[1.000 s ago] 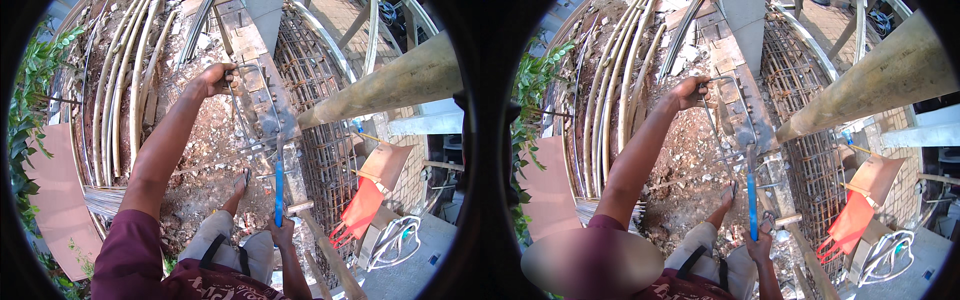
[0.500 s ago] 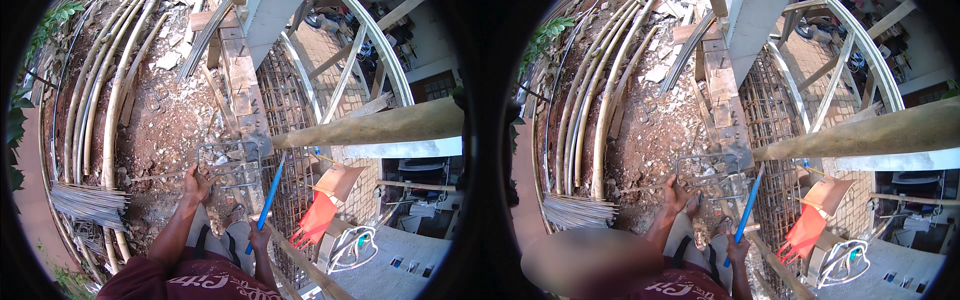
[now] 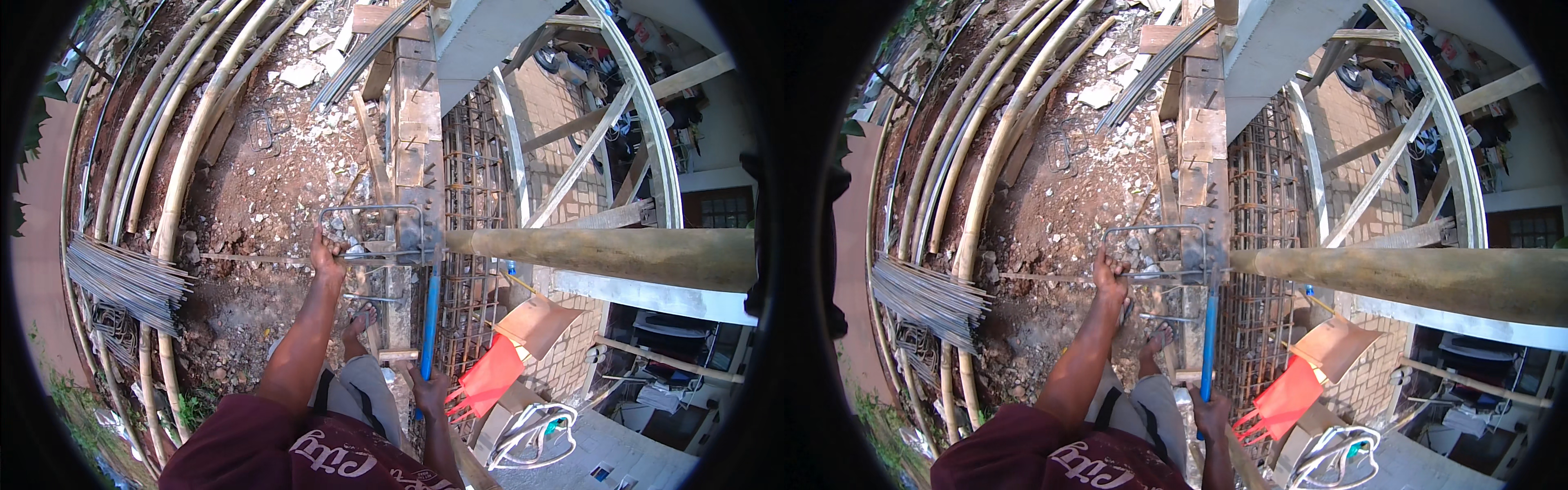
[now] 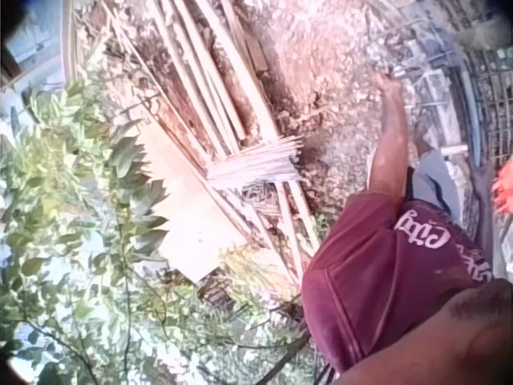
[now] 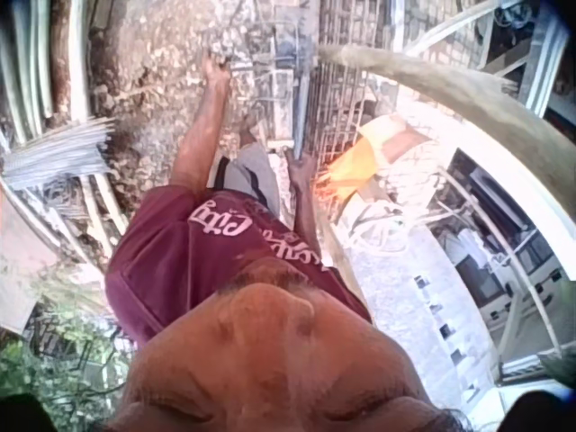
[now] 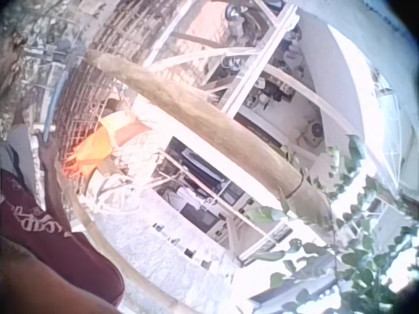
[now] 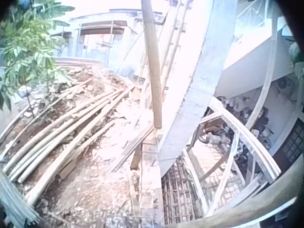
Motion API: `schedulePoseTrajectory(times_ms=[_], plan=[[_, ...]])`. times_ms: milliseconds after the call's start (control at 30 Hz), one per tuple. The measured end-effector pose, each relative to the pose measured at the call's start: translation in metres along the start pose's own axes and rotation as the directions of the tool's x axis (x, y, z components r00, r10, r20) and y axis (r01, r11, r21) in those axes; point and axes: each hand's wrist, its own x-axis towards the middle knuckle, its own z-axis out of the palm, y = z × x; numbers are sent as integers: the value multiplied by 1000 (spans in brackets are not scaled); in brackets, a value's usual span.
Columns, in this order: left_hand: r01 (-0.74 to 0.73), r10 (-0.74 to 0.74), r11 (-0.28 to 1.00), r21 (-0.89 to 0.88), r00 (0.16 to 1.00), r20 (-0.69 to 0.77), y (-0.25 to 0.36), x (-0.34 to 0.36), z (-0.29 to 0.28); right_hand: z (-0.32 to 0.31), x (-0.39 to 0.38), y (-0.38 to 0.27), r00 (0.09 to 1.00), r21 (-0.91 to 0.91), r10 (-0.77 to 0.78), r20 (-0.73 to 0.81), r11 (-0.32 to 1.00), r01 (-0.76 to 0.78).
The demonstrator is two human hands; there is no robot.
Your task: The person repeatedly bends steel bars using a manual bending machine. They place each bar into the machine, apply force with a lever to bend it, then remove the bent bar and set it aside. The process is repeated continuously.
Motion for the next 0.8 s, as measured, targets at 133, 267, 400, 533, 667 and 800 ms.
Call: schedulePoseTrajectory(times_ms=[133,267,400,533,667,800], plan=[[-46,44,998,47,998,49,-2,13,-4,-44,33,9,998,51,-58,-21,997,59],[-110,102,991,75,989,112,-4,19,-6,-113,92,0,996,-329,-79,-48,942,59],[-150,150,979,137,989,16,-4,14,1,-172,149,-15,983,-512,-168,71,840,180],[-164,163,972,167,986,18,-3,7,5,-200,187,-41,954,-576,-254,161,761,300],[-173,167,968,182,985,50,-3,9,5,-213,220,-70,925,-700,-275,264,604,380],[-189,183,948,256,982,48,0,14,3,-215,237,-75,878,-692,-393,274,554,463]])
